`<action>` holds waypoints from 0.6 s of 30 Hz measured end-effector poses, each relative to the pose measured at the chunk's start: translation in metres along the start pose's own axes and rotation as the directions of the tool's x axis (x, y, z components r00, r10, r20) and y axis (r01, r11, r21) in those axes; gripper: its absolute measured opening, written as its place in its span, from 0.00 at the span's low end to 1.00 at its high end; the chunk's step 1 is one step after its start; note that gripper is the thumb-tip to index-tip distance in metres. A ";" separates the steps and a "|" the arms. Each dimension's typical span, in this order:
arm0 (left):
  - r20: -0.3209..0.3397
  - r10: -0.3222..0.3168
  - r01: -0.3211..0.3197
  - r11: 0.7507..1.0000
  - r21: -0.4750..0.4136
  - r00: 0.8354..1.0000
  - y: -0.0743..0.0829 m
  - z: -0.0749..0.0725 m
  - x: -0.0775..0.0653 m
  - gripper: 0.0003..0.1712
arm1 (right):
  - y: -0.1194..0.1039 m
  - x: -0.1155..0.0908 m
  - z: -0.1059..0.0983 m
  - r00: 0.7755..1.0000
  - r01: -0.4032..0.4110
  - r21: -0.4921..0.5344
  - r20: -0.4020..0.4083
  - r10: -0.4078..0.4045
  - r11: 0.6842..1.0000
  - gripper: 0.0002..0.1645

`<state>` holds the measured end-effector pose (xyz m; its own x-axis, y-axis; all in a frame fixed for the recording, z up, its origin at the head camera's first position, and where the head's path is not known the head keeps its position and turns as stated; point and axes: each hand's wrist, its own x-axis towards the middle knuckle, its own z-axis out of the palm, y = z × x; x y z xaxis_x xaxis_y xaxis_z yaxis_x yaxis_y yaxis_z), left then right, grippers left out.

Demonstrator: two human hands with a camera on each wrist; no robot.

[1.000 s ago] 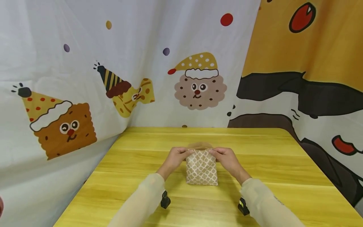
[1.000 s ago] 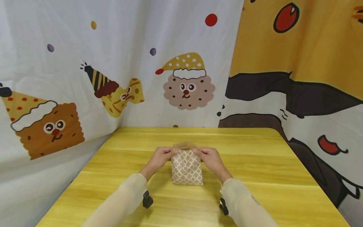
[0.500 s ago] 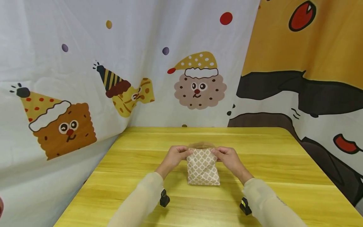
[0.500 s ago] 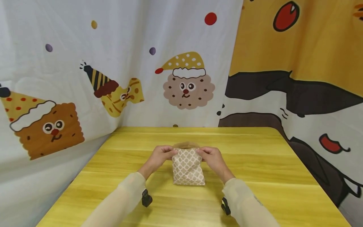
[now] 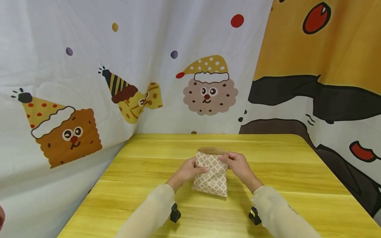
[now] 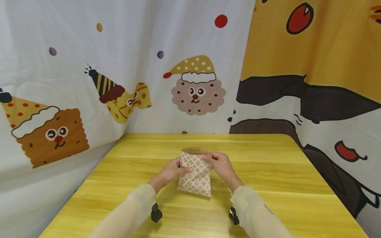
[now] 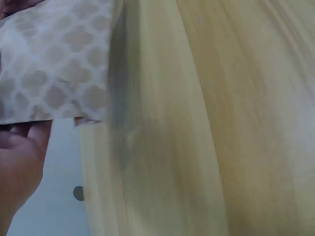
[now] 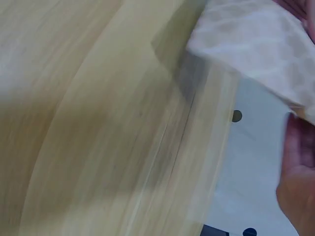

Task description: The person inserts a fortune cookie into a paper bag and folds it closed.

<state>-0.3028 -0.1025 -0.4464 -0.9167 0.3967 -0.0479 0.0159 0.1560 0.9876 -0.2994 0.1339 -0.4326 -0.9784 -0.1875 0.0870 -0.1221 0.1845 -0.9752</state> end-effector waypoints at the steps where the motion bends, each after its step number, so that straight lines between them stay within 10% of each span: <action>1: -0.026 0.007 -0.008 1.000 -0.021 1.000 0.000 0.001 0.000 0.23 | 0.001 0.000 0.000 1.000 -0.019 -0.021 0.021 0.020 1.000 0.23; 14: -0.115 0.064 -0.074 0.993 -0.090 0.991 0.000 -0.013 0.002 0.23 | 0.013 -0.002 -0.005 0.950 0.001 -0.024 0.311 0.006 1.000 0.16; 18: -0.063 0.087 -0.089 0.995 -0.035 0.994 0.000 -0.011 0.003 0.25 | 0.007 -0.001 -0.001 0.975 -0.016 -0.062 0.220 0.029 0.998 0.19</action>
<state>-0.3097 -0.1111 -0.4448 -0.9352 0.3509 0.0472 0.0834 0.0888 0.9926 -0.2994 0.1362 -0.4395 -0.9209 -0.3896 0.0120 -0.1171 0.2472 -0.9619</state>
